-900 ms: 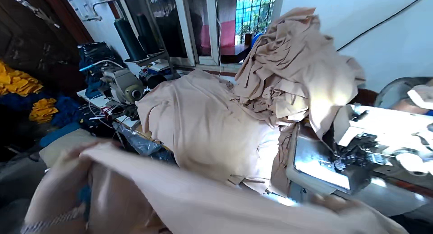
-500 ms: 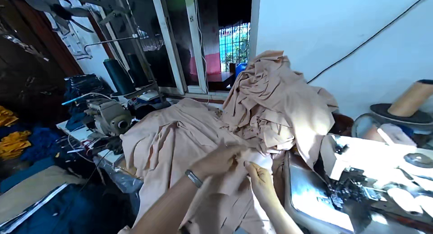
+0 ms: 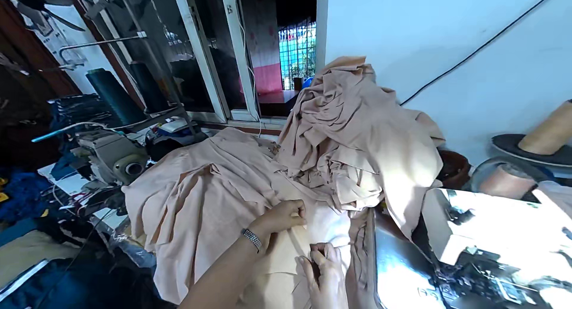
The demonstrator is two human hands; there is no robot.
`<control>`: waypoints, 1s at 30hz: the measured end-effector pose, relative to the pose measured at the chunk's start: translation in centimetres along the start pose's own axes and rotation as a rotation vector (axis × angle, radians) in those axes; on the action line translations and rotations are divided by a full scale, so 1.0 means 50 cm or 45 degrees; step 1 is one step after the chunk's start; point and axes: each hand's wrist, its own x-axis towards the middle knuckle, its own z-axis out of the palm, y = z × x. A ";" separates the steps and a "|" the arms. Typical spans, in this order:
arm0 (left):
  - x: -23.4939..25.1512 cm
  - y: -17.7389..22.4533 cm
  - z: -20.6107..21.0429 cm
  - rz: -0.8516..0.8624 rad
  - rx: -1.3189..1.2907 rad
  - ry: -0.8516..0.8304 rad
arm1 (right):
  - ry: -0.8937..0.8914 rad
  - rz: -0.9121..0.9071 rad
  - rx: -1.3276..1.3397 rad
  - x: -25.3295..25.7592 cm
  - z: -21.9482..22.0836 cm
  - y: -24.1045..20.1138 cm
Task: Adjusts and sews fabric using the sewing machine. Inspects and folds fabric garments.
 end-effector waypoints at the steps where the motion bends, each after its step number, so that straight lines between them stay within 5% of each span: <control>1: 0.005 -0.003 0.003 0.015 0.007 0.049 | 0.012 0.003 0.001 -0.001 0.000 0.001; 4: 0.015 -0.009 0.005 0.056 -0.075 0.121 | 0.020 -0.001 0.001 -0.002 0.000 0.002; 8: 0.006 0.004 -0.021 -0.044 -0.114 -0.189 | 0.014 0.023 0.026 -0.005 -0.001 0.002; 17: 0.027 -0.011 -0.001 0.062 0.073 0.007 | 0.047 0.028 0.010 -0.006 -0.002 -0.001; 24: 0.049 0.012 -0.008 -0.047 0.060 -0.127 | 0.136 0.068 0.056 -0.010 -0.002 0.002; 30: 0.057 0.039 0.004 -0.078 0.135 0.096 | 0.175 0.087 0.029 -0.009 -0.002 -0.003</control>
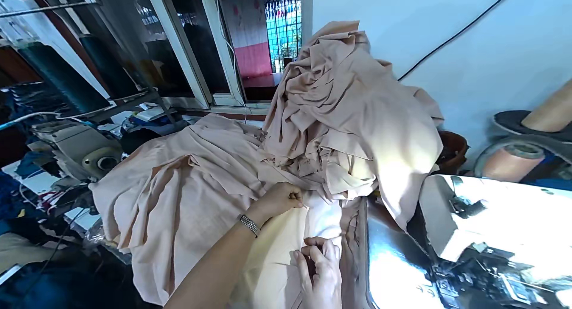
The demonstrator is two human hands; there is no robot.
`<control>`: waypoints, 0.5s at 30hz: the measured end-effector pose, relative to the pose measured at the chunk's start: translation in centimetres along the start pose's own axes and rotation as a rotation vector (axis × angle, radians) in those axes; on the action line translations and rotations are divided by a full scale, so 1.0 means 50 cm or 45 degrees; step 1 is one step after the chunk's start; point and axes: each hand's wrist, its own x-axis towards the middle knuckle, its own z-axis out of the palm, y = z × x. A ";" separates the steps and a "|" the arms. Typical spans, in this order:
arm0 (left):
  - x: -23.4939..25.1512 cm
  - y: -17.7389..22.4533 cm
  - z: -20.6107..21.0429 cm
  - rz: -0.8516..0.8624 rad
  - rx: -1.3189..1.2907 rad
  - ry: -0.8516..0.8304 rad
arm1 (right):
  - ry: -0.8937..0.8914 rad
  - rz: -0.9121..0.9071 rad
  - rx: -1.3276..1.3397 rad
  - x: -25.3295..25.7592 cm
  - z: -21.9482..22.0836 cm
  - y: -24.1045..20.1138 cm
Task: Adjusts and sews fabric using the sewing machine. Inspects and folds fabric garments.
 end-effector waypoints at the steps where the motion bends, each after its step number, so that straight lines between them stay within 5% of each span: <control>1: 0.000 0.002 0.002 -0.017 0.008 0.015 | 0.010 -0.003 -0.010 0.000 0.001 0.000; 10: -0.014 -0.007 0.027 0.077 0.148 0.069 | -0.068 -0.011 -0.176 0.001 0.008 -0.002; 15: -0.081 0.010 -0.026 0.354 -0.293 0.235 | -0.088 -0.154 -0.054 -0.001 0.008 0.008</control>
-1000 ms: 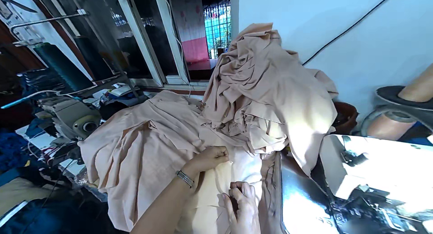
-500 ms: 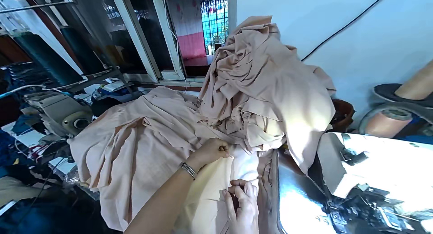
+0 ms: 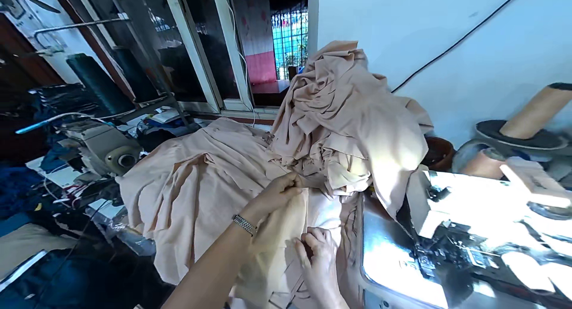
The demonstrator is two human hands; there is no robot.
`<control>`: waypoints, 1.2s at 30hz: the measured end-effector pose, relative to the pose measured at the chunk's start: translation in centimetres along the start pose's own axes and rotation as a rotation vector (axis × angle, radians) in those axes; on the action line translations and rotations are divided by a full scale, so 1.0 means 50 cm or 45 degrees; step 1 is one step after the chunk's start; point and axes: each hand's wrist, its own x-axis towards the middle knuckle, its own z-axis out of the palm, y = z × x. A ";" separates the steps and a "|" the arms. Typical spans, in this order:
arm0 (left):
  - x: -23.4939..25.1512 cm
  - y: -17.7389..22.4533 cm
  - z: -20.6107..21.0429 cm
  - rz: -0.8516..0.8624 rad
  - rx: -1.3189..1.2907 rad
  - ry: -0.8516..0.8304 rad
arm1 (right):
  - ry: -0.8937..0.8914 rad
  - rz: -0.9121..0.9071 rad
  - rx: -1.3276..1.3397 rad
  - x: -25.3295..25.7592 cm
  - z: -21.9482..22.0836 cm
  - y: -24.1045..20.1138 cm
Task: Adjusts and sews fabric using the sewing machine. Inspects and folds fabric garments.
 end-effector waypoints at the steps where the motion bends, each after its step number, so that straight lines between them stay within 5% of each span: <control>1: -0.005 0.010 -0.004 0.060 -0.083 0.048 | 0.020 -0.040 0.074 -0.003 -0.001 0.001; 9: 0.000 0.171 0.088 0.430 -0.479 0.101 | 0.050 0.272 0.852 -0.060 -0.195 -0.083; 15: 0.003 0.273 0.199 0.475 -0.857 0.051 | 0.150 0.275 0.815 -0.115 -0.381 -0.119; 22: -0.010 0.225 0.250 0.427 -0.768 0.132 | 0.074 0.230 0.741 -0.172 -0.343 0.007; 27: -0.073 0.251 0.221 0.253 -0.646 0.165 | 0.176 0.400 0.665 -0.193 -0.316 0.012; 36: -0.064 0.218 0.247 0.330 -0.600 0.122 | 0.355 0.584 0.563 -0.202 -0.299 -0.003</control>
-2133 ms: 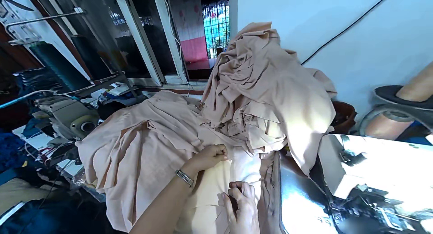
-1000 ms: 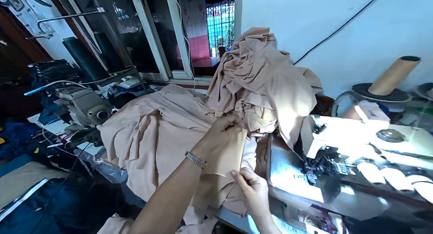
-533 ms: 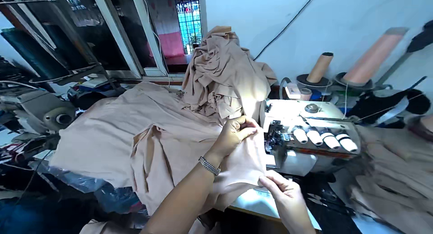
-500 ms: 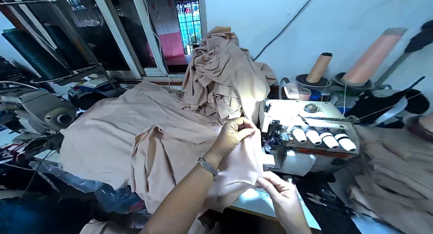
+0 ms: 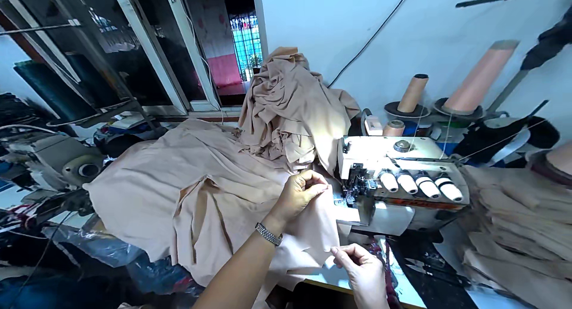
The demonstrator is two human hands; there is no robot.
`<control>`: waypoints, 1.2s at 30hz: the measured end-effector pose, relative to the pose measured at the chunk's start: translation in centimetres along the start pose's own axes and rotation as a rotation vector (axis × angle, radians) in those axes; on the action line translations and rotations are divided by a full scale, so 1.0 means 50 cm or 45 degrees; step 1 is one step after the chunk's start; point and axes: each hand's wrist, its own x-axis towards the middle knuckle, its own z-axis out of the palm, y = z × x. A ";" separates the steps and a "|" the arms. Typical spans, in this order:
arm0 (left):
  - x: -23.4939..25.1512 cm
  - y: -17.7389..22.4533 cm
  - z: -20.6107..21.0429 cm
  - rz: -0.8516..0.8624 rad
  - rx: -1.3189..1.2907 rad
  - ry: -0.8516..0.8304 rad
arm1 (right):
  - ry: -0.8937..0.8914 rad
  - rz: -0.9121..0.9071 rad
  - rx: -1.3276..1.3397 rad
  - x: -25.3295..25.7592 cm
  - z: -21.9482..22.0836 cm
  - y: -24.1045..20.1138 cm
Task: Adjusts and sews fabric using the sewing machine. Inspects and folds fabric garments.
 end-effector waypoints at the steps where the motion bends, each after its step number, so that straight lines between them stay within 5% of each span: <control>1: -0.010 -0.012 -0.004 0.012 0.040 -0.033 | -0.001 0.046 0.051 -0.004 0.003 -0.003; 5: -0.013 -0.019 0.005 0.014 0.083 -0.069 | -0.111 0.207 0.192 -0.018 0.006 -0.002; 14: 0.019 -0.032 0.095 0.126 0.054 -0.180 | -0.135 0.060 0.439 -0.084 -0.061 -0.026; 19: 0.006 -0.040 0.112 0.125 0.479 -0.079 | -0.096 0.207 0.389 -0.096 -0.066 -0.010; 23: -0.037 -0.033 0.136 0.408 1.234 -0.030 | -0.128 0.216 0.367 -0.102 -0.065 -0.003; 26: -0.095 -0.012 0.180 0.289 1.618 -0.026 | -0.131 0.213 0.343 -0.099 -0.066 0.001; 36: -0.111 0.009 0.211 0.165 1.591 0.051 | -0.132 0.135 0.310 -0.097 -0.072 0.007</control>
